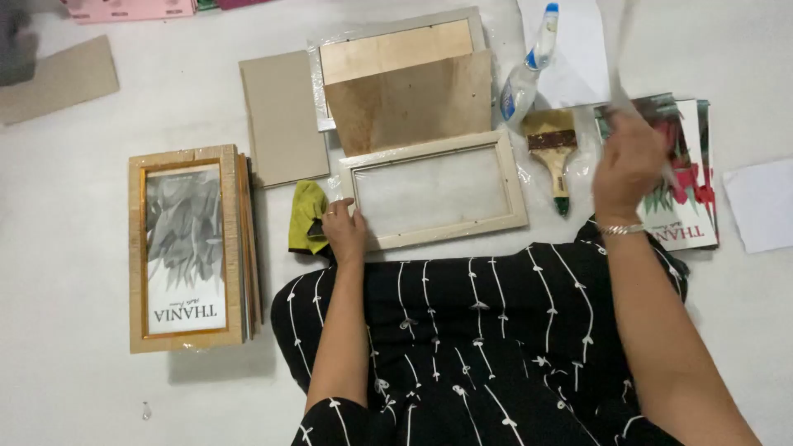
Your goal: Cleaning a picture frame with a cloth and applying a coating with a brush
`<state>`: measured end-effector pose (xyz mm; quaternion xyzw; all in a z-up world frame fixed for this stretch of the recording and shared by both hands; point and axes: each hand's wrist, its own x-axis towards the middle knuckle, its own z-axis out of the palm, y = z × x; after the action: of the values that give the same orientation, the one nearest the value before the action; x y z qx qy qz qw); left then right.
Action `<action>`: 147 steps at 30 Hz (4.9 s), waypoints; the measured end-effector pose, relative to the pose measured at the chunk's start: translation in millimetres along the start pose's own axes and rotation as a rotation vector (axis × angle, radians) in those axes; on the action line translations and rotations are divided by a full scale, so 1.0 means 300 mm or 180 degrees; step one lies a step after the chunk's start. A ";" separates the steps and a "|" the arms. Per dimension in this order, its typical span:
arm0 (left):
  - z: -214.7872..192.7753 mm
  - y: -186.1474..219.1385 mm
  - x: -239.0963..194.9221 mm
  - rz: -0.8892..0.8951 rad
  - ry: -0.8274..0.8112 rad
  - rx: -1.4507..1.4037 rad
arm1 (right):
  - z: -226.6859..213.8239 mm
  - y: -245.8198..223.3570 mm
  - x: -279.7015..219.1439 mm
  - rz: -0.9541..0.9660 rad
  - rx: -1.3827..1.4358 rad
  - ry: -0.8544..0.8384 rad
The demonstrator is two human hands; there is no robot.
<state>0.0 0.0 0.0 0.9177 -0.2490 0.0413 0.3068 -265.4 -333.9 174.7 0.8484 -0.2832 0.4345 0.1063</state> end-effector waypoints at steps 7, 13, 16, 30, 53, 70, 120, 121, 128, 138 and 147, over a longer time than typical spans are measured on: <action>-0.049 0.016 -0.004 0.0174 0.0031 -0.1538 | 0.067 -0.340 -0.302 -0.0931 0.1049 -0.1189; 0.051 -0.068 -0.032 -0.0047 -0.1143 -0.1991 | 0.044 -0.443 -0.206 -0.0936 0.1504 -0.1739; 0.124 -0.133 -0.044 -0.0732 -0.1450 -0.2663 | 0.075 -0.418 -0.166 -0.0838 0.1470 -0.1675; 0.037 -0.068 -0.025 -0.0903 -0.1316 -0.0857 | 0.376 -0.135 -0.557 0.0693 0.0719 -0.2363; 0.026 -0.016 -0.020 -0.0315 -0.1580 0.0642 | 0.412 -0.215 -0.571 0.0729 0.0155 -0.3329; 0.004 0.010 -0.024 -0.0359 -0.1592 0.0530 | 0.393 -0.222 -0.549 0.0933 0.0251 -0.3445; 0.563 0.875 -0.237 0.2566 -0.1169 -0.0480 | 0.417 0.264 -0.448 0.3499 0.0668 -0.1240; 0.627 0.893 -0.258 0.2559 -0.1169 -0.0484 | 0.410 0.258 -0.432 0.3494 0.0665 -0.1246; 0.911 0.889 -0.366 0.2769 -0.1495 0.0588 | 0.418 0.227 -0.409 0.2996 0.1050 -0.0152; 0.408 0.924 -0.133 0.0229 -0.0835 -0.1885 | 0.299 0.211 -0.269 0.2880 0.1136 0.0279; 0.596 0.592 -0.088 -0.2881 -0.0259 -0.3133 | 0.608 0.377 -0.672 0.3895 0.0449 -0.1996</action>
<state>-122.5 -215.3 -54.2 0.6855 0.1593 -0.2445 0.6671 -299.6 -425.8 -102.9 0.6265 -0.6993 0.1679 -0.3004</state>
